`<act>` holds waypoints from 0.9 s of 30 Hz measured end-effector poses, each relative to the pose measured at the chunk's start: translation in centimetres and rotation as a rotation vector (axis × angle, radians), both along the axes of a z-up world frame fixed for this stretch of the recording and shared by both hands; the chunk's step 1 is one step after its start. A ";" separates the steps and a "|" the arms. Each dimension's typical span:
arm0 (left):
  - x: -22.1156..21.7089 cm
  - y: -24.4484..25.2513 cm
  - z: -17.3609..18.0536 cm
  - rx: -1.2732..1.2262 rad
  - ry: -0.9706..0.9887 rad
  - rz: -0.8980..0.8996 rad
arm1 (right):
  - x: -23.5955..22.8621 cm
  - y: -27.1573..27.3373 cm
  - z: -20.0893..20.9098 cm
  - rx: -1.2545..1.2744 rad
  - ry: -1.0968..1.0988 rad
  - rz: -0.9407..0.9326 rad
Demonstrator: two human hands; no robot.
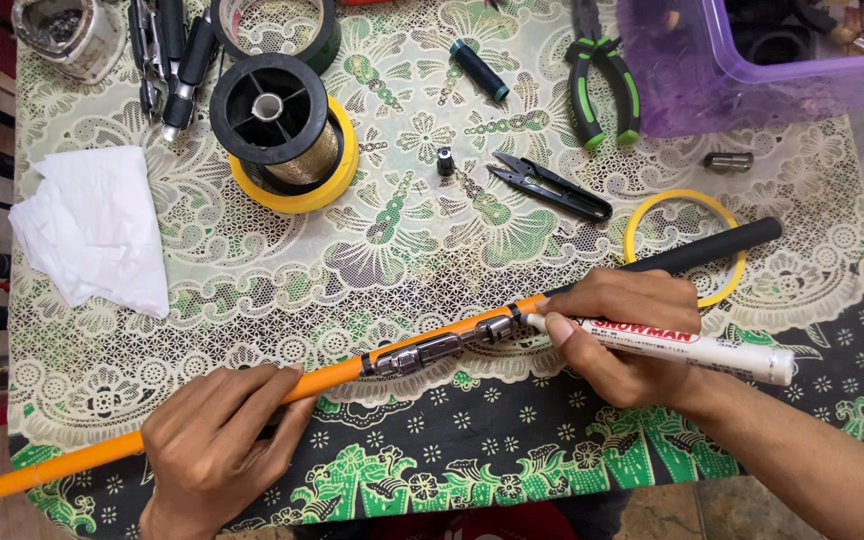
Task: The person uses a white marker to draw lines on the orange and black sections of a fishing rod. They rotate the rod to mark different sides and then repeat the process on a second, similar rod.
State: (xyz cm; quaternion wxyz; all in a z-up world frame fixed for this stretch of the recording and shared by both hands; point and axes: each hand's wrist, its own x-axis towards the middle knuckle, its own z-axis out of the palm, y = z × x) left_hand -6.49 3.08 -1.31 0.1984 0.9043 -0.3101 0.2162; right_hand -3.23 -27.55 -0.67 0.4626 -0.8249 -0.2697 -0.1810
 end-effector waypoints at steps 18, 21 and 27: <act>0.0 0.1 -0.2 0.003 0.002 -0.010 | 0.2 0.1 0.1 0.027 -0.004 0.026; 0.0 0.1 -0.3 0.016 -0.009 0.001 | 0.3 0.1 0.4 0.015 0.016 0.058; 0.0 0.0 0.0 0.010 0.009 0.010 | 0.3 0.2 0.5 0.007 0.008 0.022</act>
